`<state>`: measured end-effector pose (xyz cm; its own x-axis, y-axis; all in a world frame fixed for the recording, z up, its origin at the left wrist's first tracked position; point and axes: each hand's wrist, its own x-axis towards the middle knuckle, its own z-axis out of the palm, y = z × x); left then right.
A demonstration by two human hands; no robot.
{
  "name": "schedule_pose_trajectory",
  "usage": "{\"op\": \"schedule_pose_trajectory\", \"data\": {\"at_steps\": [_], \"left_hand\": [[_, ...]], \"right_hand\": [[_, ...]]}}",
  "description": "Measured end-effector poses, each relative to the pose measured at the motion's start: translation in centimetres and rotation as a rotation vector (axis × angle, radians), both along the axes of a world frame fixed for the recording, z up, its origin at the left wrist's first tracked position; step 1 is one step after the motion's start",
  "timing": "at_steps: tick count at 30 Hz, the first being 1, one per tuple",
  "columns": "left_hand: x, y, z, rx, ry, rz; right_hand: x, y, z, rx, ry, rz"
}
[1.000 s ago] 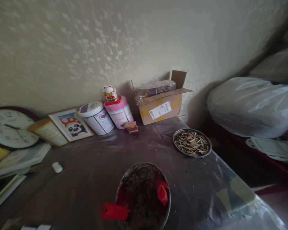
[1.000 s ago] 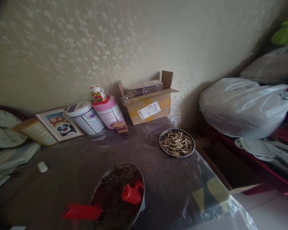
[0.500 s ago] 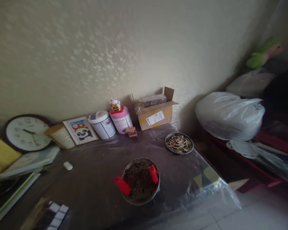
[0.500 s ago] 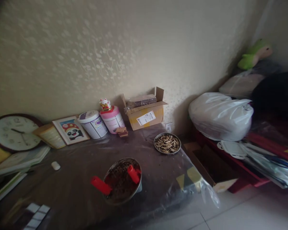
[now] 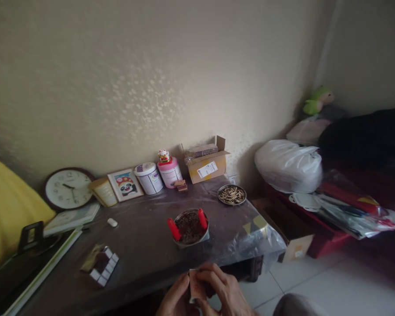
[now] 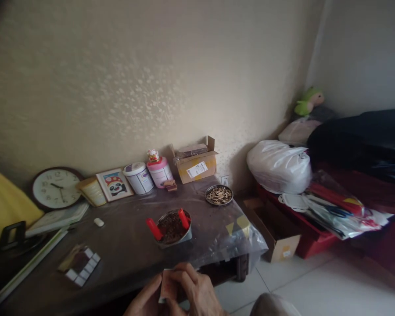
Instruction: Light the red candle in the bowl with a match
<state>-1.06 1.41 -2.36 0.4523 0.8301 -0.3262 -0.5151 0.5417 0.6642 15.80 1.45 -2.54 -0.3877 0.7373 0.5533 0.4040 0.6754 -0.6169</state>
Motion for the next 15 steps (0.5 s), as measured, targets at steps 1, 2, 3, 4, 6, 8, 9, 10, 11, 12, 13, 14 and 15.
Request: {"op": "schedule_pose_trajectory", "data": {"at_steps": [1,2,3,4,6,8,9,10,11,12,13,14,15], "left_hand": [[0.1,-0.2,0.2,-0.009,-0.017,0.005],[0.3,-0.3,0.5,-0.009,-0.03,0.013],[0.4,-0.4,0.7,0.002,-0.043,0.02],[0.5,-0.5,0.8,0.021,-0.054,0.021],[0.7,-0.6,1.1,0.07,-0.063,0.009],[0.9,-0.7,1.4,0.116,-0.055,0.004],[0.9,-0.7,1.4,0.135,-0.048,0.01],[1.0,-0.7,1.5,0.149,-0.042,0.018],[1.0,-0.7,1.6,0.158,-0.041,0.026],[1.0,-0.7,1.6,0.168,-0.041,0.033],[1.0,-0.7,1.6,0.178,-0.04,0.037],[1.0,-0.7,1.7,0.186,-0.039,0.038],[1.0,-0.7,1.7,0.194,-0.037,0.038]], "right_hand": [[-0.1,-0.2,0.2,0.02,0.003,0.004],[-0.1,-0.3,0.4,0.033,0.005,0.009],[-0.1,-0.4,0.6,0.037,0.005,0.01],[0.0,-0.6,0.8,0.037,0.003,0.007],[0.1,-0.7,1.2,0.033,-0.011,-0.004],[0.2,-0.8,1.4,0.037,-0.02,-0.008],[0.2,-0.8,1.4,0.041,-0.022,-0.008],[0.2,-0.8,1.4,0.044,-0.022,-0.007],[0.3,-0.8,1.3,0.043,-0.021,-0.005],[0.3,-0.8,1.3,0.043,-0.02,-0.004],[0.2,-0.8,1.2,0.041,-0.019,-0.005],[0.2,-0.8,1.1,0.037,-0.015,-0.005],[0.2,-0.8,1.0,0.031,-0.008,-0.005]]}}
